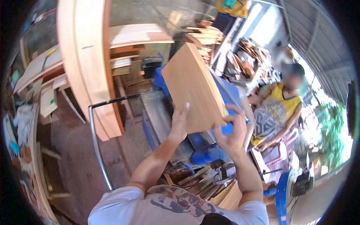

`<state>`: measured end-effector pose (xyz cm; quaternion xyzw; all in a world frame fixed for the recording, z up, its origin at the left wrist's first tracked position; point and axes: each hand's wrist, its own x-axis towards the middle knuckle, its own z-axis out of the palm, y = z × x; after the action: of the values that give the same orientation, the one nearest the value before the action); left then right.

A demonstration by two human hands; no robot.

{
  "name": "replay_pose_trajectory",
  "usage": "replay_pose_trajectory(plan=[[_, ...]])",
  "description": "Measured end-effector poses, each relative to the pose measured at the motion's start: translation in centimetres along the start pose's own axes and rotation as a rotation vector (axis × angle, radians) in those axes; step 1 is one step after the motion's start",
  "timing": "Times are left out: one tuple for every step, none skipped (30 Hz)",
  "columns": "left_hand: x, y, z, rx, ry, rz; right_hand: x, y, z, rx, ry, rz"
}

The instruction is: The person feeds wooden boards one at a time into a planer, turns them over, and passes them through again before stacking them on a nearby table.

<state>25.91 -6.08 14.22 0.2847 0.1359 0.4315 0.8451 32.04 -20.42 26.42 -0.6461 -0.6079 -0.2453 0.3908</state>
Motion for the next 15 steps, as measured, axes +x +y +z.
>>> replay_pose_trajectory(plan=[[-0.8,0.9,-1.6,0.101,0.045,0.144,-1.4,-0.6,0.7,0.15,-0.03,0.149],[-1.4,1.5,-3.7,0.108,0.012,0.214,-2.5,-1.4,1.4,0.289,-0.073,0.316],[-2.6,2.4,-5.1,0.183,0.022,0.254,-2.8,-2.6,1.9,0.309,-0.146,0.369],[-3.4,3.8,-6.0,0.257,0.027,0.292,-2.3,-3.6,2.5,0.323,-0.218,0.419],[-4.1,5.0,-6.6,0.335,0.021,0.341,-1.9,-4.4,3.0,0.338,-0.278,0.457],[-4.7,5.9,-7.3,0.381,0.019,0.39,-1.7,-4.7,3.7,0.48,-0.364,0.535],[-5.4,6.6,-8.0,0.431,0.008,0.433,-1.3,-5.4,4.3,0.546,-0.439,0.58],[-6.0,7.2,-8.5,0.481,-0.01,0.47,-0.6,-5.9,4.8,0.607,-0.51,0.631],[-6.6,7.8,-9.1,0.439,-0.019,0.45,-0.3,-6.3,5.1,0.666,-0.578,0.685],[-7.0,8.5,-10.0,0.396,-0.029,0.428,-0.9,-5.8,5.8,0.691,-0.578,0.671],[-7.4,9.4,-10.6,0.352,-0.037,0.408,-1.7,-6.0,6.5,0.792,-0.498,0.727],[-8.9,12.1,-9.6,0.424,-0.009,0.347,-2.5,-6.6,7.6,0.895,-0.416,0.781],[-9.4,13.1,-9.9,0.398,-0.016,0.303,-3.3,-6.9,8.6,1.0,-0.332,0.832],[-9.7,14.0,-10.4,0.375,-0.02,0.263,-4.3,-6.2,9.2,0.978,-0.391,0.876],[-10.2,14.7,-10.7,0.351,-0.023,0.224,-5.1,-6.3,9.9,1.019,-0.368,0.917]])
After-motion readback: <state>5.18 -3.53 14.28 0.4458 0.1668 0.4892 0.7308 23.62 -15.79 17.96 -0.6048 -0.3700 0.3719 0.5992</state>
